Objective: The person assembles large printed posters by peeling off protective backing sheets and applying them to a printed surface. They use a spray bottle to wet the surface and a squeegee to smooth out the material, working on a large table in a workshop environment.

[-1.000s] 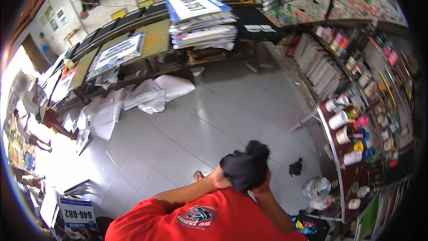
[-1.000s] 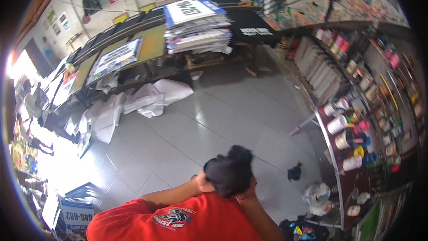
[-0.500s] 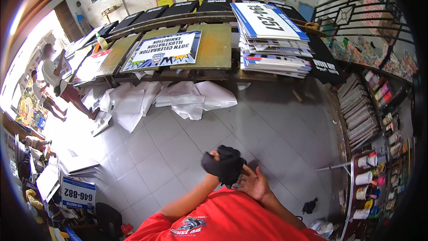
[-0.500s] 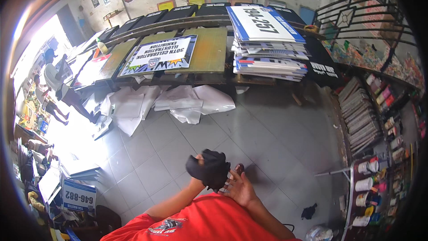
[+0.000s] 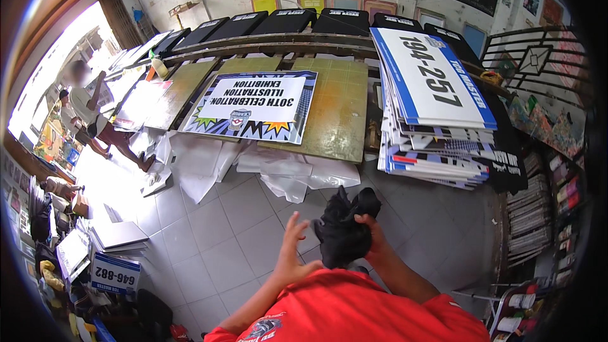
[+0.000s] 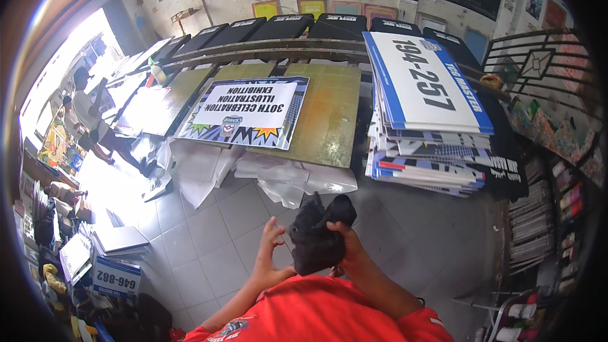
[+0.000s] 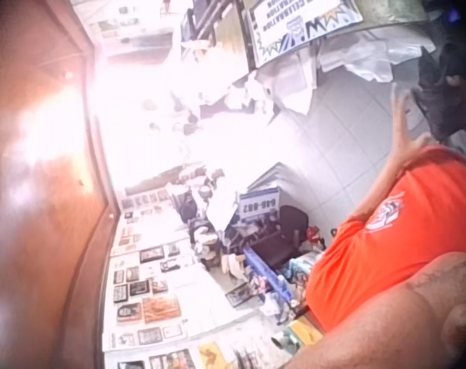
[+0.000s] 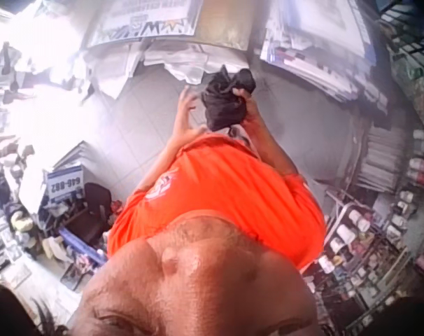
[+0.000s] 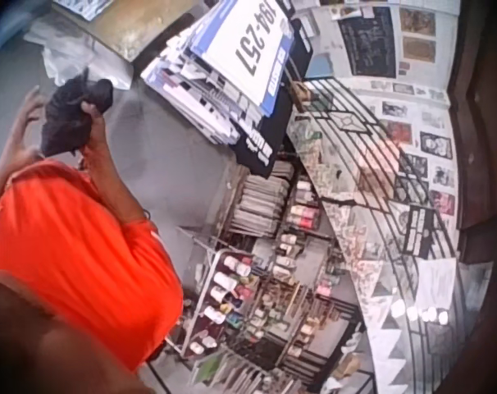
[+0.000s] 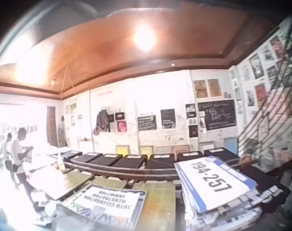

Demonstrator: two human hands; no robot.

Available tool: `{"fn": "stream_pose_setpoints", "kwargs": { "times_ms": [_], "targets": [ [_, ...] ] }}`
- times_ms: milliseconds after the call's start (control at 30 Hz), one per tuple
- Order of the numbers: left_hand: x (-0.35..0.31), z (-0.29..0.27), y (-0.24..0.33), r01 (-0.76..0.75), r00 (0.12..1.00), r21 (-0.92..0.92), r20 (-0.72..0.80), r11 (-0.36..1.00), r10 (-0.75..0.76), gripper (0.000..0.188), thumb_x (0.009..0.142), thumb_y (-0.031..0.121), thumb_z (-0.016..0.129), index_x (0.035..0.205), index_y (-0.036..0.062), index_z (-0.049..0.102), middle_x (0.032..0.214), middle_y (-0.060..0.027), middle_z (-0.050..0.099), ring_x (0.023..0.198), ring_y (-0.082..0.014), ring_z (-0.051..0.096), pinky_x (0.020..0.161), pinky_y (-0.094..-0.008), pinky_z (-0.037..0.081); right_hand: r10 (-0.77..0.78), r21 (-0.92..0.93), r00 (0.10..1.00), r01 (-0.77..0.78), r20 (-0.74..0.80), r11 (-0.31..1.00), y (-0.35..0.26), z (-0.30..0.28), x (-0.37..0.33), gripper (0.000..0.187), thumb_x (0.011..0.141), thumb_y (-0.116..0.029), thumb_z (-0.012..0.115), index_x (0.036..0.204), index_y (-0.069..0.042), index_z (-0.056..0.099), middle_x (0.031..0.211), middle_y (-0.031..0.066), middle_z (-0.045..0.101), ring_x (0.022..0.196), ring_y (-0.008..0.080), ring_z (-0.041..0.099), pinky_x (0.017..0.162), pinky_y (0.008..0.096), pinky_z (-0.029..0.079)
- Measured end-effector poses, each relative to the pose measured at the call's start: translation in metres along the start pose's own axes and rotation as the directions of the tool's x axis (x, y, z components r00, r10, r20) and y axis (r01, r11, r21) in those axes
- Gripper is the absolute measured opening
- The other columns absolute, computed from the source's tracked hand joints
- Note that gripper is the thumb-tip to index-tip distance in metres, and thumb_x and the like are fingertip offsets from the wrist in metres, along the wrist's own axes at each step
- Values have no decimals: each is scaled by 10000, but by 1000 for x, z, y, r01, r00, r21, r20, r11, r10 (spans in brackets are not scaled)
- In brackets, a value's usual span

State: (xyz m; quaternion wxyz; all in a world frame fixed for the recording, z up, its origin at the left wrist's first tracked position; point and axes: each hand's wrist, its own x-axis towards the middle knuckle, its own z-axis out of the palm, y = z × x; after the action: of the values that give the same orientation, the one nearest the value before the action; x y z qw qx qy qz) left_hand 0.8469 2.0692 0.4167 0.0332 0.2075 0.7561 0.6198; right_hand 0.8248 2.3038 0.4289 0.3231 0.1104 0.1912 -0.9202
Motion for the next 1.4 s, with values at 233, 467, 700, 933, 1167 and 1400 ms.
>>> {"fn": "stream_pose_setpoints", "kwargs": {
  "times_ms": [233, 467, 700, 933, 1167, 1400],
  "targets": [
    [119, -36, -35, 453, 885, -484, 346, 748, -312, 907, 859, 763, 374, 1441, 68, 360, 1433, -129, 434, 1297, -317, 453, 1096, -462, 341, -77, -224, 997, 78, 14, 971, -18, 85, 82, 517, 803, -97, 702, 1270, -47, 485, 1186, 103, 585, 1063, 251, 611, 961, 386, 485],
    [205, -126, -48, 586, 706, -805, 563, -93, -429, 621, 953, 526, 496, 1357, 55, 469, 1265, -174, 575, 1128, -292, 599, 966, -408, 490, -489, -779, 635, 318, 598, -540, -47, 91, 178, 753, 622, -271, 866, 1288, -185, 525, 1333, 273, 430, 1220, 472, 470, 988, 448, 450],
    [304, -161, -55, 484, 875, -657, 367, 578, -317, 542, 977, 213, 526, 1453, 60, 314, 1372, -145, 462, 1246, -240, 495, 1034, -356, 427, -527, -813, 619, 443, 583, -379, -93, 98, 257, 766, 680, -174, 861, 1333, -207, 461, 1426, 287, 351, 1265, 480, 437, 997, 460, 449],
    [385, -191, -83, -82, 996, -84, -30, 993, 80, 869, 812, 12, 636, 1492, 23, 96, 1488, -225, 286, 1375, -350, 337, 1115, -437, 281, -810, -814, 212, 363, 547, -454, -296, 58, 400, 781, 672, 34, 752, 1372, -63, 420, 1243, 170, 565, 1145, 269, 578, 975, 374, 466],
    [322, -270, -146, 283, 881, -31, -386, 959, -273, 643, 827, -7, 572, 1417, 31, 318, 1402, -131, 402, 1229, -248, 486, 1023, -396, 385, -952, -931, -60, -234, 301, -279, -565, 20, 530, 820, 693, -108, 760, 1405, -145, 356, 1162, 303, 514, 1067, 472, 556, 902, 511, 462],
    [153, -301, -207, 702, 170, -332, -781, 630, -601, 409, 909, 119, 590, 1287, 19, 471, 1287, -122, 515, 1010, -175, 585, 830, -300, 477, -951, -682, 308, -693, 13, -234, -611, -147, 573, 1017, 756, -579, 701, 1499, -117, 182, 1389, 317, 423, 1276, 458, 443, 1037, 515, 382]
  ]
}}
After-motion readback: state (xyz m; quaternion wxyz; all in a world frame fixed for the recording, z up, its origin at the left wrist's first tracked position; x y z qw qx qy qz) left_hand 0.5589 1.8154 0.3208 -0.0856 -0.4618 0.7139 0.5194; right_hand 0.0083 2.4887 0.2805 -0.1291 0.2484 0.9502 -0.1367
